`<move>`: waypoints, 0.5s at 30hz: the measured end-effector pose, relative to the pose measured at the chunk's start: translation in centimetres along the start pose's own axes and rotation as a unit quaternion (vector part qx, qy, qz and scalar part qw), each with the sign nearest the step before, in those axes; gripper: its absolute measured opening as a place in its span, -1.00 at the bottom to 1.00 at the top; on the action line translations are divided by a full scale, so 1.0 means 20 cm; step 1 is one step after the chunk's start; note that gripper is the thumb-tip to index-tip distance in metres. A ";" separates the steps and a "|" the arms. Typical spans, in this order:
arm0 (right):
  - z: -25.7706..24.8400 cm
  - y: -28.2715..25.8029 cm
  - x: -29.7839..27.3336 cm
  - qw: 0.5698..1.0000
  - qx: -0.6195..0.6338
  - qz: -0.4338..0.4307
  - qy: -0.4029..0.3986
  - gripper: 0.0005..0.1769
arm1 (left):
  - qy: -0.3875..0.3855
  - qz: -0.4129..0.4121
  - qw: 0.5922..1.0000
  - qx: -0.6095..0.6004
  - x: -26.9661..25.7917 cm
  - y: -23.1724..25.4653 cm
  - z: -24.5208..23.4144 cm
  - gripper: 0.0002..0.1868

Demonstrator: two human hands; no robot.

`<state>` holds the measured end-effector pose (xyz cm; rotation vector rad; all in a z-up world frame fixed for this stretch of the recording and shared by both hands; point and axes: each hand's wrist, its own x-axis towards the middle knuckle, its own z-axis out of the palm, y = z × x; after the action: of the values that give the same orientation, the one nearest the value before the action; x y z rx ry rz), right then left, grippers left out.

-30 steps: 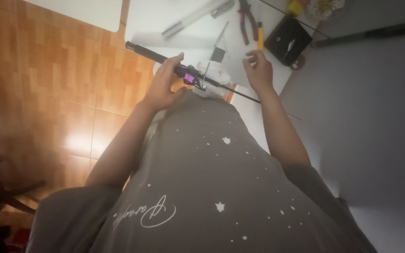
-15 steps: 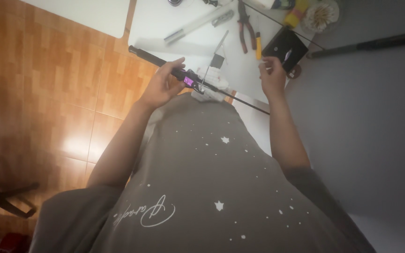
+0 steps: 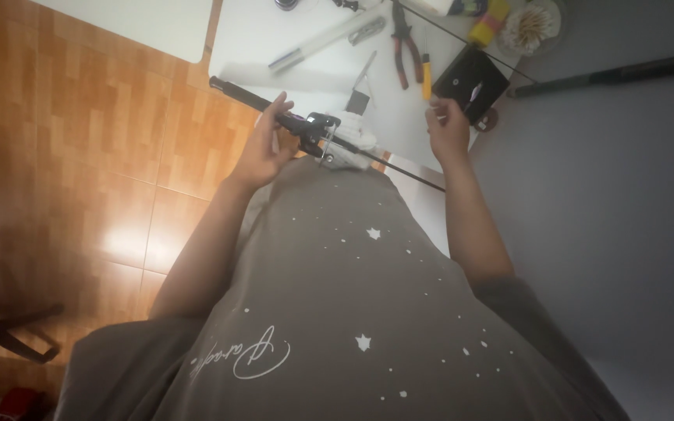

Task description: The recorder is repairing or assembling a fishing reel attached to a rod at a workbench.

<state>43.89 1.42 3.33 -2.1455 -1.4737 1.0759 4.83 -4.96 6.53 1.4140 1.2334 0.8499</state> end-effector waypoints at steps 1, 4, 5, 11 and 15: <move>-0.01 0.00 -0.01 1.000 0.000 0.001 0.000 -0.77 | -0.001 0.000 1.000 0.000 0.00 0.00 0.01 -0.12; -0.02 0.01 -0.03 0.998 -0.050 0.023 0.015 -0.76 | -0.004 -0.037 0.999 -0.031 0.00 -0.01 0.02 -0.16; -0.02 0.03 -0.03 0.997 -0.061 0.040 0.029 -0.76 | 0.000 -0.035 0.999 -0.021 0.00 -0.02 0.02 -0.19; -0.05 0.25 0.09 0.993 -0.085 0.002 0.085 -0.77 | 0.017 -0.044 0.999 -0.009 0.03 0.00 0.04 -0.22; -0.11 0.27 0.13 0.983 -0.095 -0.023 0.153 -0.68 | 0.030 -0.055 0.998 -0.008 0.04 0.03 0.04 -0.29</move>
<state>49.49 1.92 0.30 -2.2677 -1.5198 0.5745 5.90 -4.31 6.80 1.3029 1.3351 0.8306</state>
